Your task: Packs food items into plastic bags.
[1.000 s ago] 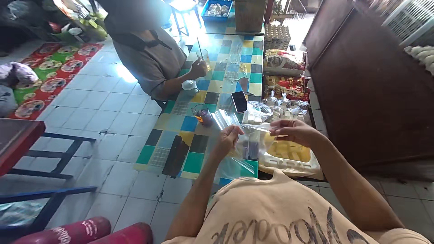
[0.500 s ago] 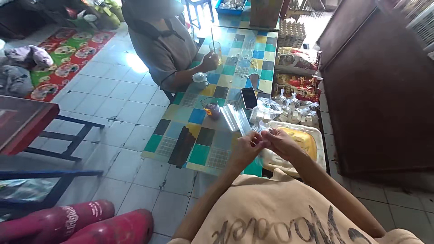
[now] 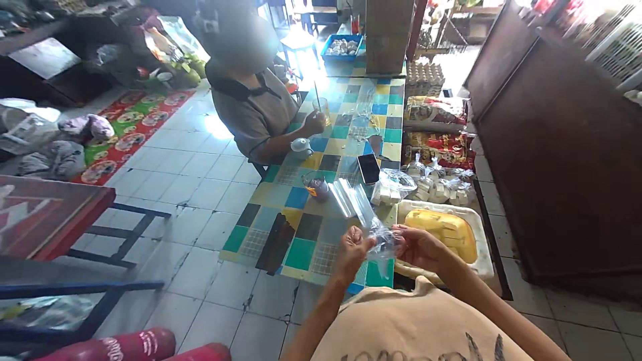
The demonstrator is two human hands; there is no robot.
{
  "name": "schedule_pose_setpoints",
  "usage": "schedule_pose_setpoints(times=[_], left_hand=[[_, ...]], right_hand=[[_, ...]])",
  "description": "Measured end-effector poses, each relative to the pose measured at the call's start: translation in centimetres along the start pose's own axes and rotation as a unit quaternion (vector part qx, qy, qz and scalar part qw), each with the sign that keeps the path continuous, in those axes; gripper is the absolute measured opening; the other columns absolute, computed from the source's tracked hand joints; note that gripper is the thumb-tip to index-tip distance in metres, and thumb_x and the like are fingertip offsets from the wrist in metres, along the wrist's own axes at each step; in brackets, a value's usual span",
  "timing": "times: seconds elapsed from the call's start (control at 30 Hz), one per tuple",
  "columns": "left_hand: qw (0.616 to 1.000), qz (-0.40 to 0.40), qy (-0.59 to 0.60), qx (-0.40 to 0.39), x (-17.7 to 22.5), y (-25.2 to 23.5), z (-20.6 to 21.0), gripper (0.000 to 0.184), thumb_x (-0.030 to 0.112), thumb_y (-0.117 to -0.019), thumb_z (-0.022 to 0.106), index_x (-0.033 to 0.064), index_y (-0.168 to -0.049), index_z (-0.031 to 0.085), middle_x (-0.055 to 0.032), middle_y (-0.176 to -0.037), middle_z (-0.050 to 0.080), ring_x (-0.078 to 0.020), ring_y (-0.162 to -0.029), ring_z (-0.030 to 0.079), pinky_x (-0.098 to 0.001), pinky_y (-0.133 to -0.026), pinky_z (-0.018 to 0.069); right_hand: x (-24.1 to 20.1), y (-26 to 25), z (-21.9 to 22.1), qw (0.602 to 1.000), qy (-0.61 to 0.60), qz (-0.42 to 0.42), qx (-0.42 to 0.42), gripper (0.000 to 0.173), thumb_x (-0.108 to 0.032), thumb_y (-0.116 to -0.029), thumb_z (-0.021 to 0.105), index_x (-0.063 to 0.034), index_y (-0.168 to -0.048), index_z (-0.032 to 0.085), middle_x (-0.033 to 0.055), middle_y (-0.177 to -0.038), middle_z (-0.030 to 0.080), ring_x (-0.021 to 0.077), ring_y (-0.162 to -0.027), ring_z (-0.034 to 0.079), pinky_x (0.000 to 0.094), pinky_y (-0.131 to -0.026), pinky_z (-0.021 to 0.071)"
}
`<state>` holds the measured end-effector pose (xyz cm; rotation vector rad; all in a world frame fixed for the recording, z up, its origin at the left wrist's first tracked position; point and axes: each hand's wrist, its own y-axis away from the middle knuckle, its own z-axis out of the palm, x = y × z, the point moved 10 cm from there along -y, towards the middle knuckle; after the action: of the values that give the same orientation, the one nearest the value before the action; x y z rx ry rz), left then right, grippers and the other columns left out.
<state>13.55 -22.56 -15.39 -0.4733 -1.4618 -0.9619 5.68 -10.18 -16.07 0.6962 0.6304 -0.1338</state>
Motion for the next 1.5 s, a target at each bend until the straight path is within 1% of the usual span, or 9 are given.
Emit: schedule_pose_setpoints(times=[0.2, 0.43, 0.57, 0.7, 0.93, 1.07, 1.17, 1.3, 1.5], left_hand=[[0.983, -0.088, 0.154, 0.044, -0.5, 0.5, -0.6, 0.016, 0.002, -0.1076, 0.039, -0.0009, -0.107, 0.055, -0.0017, -0.074, 0.063, -0.0080, -0.064, 0.063, -0.0230, -0.066, 0.0561], [0.952, -0.107, 0.164, -0.235, -1.8, 2.6, 1.6, 0.015, 0.005, -0.0887, 0.060, 0.0179, -0.092, 0.054, 0.0103, -0.066, 0.057, 0.0030, -0.051, 0.049, -0.0138, -0.048, 0.0414], [0.977, -0.129, 0.071, -0.152, -2.4, 1.8, 0.7, 0.012, 0.009, -0.1065, 0.046, 0.0099, -0.102, 0.057, 0.0073, -0.073, 0.057, 0.0019, -0.054, 0.046, -0.0138, -0.051, 0.0397], [0.961, -0.148, 0.232, -0.036, -1.4, 1.7, -0.5, 0.039, 0.021, -0.1129, 0.026, 0.0059, -0.097, 0.058, -0.0032, -0.078, 0.069, -0.0124, -0.073, 0.070, -0.0282, -0.073, 0.0600], [0.986, -0.107, 0.073, -0.107, -2.1, 2.1, 0.2, 0.009, 0.003, -0.0997, 0.057, 0.0066, -0.104, 0.050, -0.0001, -0.081, 0.062, -0.0055, -0.063, 0.059, -0.0210, -0.057, 0.0510], [0.992, -0.108, 0.002, -0.065, -2.8, 1.6, -0.3, 0.017, 0.015, -0.1095, 0.043, 0.0038, -0.112, 0.056, 0.0040, -0.074, 0.053, -0.0027, -0.056, 0.048, -0.0182, -0.052, 0.0438], [0.990, -0.116, 0.079, -0.003, -2.0, 1.5, -1.1, 0.018, 0.002, -0.1076, 0.041, -0.0033, -0.117, 0.055, -0.0050, -0.091, 0.066, -0.0104, -0.079, 0.065, -0.0271, -0.075, 0.0568], [0.963, -0.193, 0.187, 0.003, -3.3, 2.4, 0.5, 0.020, 0.006, -0.1094, 0.033, 0.0019, -0.114, 0.052, -0.0033, -0.078, 0.061, -0.0113, -0.069, 0.066, -0.0271, -0.073, 0.0594], [0.985, -0.056, 0.106, -0.127, -1.2, 2.1, 1.1, 0.051, -0.007, -0.0956, 0.053, 0.0069, -0.143, 0.041, -0.0050, -0.097, 0.071, -0.0097, -0.080, 0.071, -0.0263, -0.075, 0.0605]], right_hand=[[0.6, -1.3, 0.0, 0.928, 0.353, -0.120, 0.022, 0.025, -0.013, -0.0949, 0.072, 0.0015, -0.109, 0.057, 0.0005, -0.082, 0.057, 0.0045, -0.069, 0.053, 0.0230, -0.067, 0.0475], [1.2, -0.2, -0.9, 0.999, -0.005, 0.030, -0.019, 0.026, -0.015, -0.1121, 0.032, -0.0080, -0.108, 0.057, 0.0050, -0.089, 0.073, 0.0167, -0.082, 0.073, 0.0344, -0.082, 0.0619], [1.3, -0.3, 0.0, 1.000, 0.000, 0.001, 0.006, 0.030, -0.017, -0.1076, 0.029, -0.0109, -0.096, 0.056, 0.0002, -0.072, 0.064, 0.0104, -0.064, 0.066, 0.0284, -0.066, 0.0591], [1.2, -1.3, -0.3, 0.959, 0.276, -0.062, -0.029, 0.018, -0.013, -0.0994, 0.066, -0.0051, -0.112, 0.057, -0.0020, -0.084, 0.064, 0.0022, -0.065, 0.058, 0.0189, -0.059, 0.0475], [1.4, -0.9, -0.1, 0.999, 0.018, 0.022, -0.038, 0.033, -0.026, -0.1145, 0.028, -0.0081, -0.113, 0.055, 0.0048, -0.092, 0.072, 0.0142, -0.081, 0.072, 0.0313, -0.079, 0.0612], [1.4, -0.7, 0.4, 0.999, 0.044, -0.014, -0.014, 0.030, -0.020, -0.1095, 0.030, -0.0069, -0.106, 0.056, 0.0041, -0.084, 0.069, 0.0129, -0.075, 0.070, 0.0303, -0.072, 0.0605], [-0.3, -1.3, -1.3, 0.918, 0.371, -0.114, 0.077, 0.016, -0.006, -0.0962, 0.065, 0.0024, -0.108, 0.060, 0.0046, -0.086, 0.063, 0.0083, -0.074, 0.061, 0.0258, -0.069, 0.0523], [-1.7, -1.4, -2.7, 0.800, 0.530, -0.188, 0.208, 0.022, -0.005, -0.0893, 0.075, 0.0063, -0.104, 0.064, 0.0223, -0.089, 0.066, 0.0348, -0.085, 0.066, 0.0553, -0.079, 0.0525], [0.8, -3.4, -4.3, 0.923, 0.364, -0.030, 0.120, 0.020, -0.007, -0.1021, 0.061, 0.0005, -0.120, 0.058, 0.0116, -0.094, 0.063, 0.0146, -0.076, 0.061, 0.0323, -0.070, 0.0534]])
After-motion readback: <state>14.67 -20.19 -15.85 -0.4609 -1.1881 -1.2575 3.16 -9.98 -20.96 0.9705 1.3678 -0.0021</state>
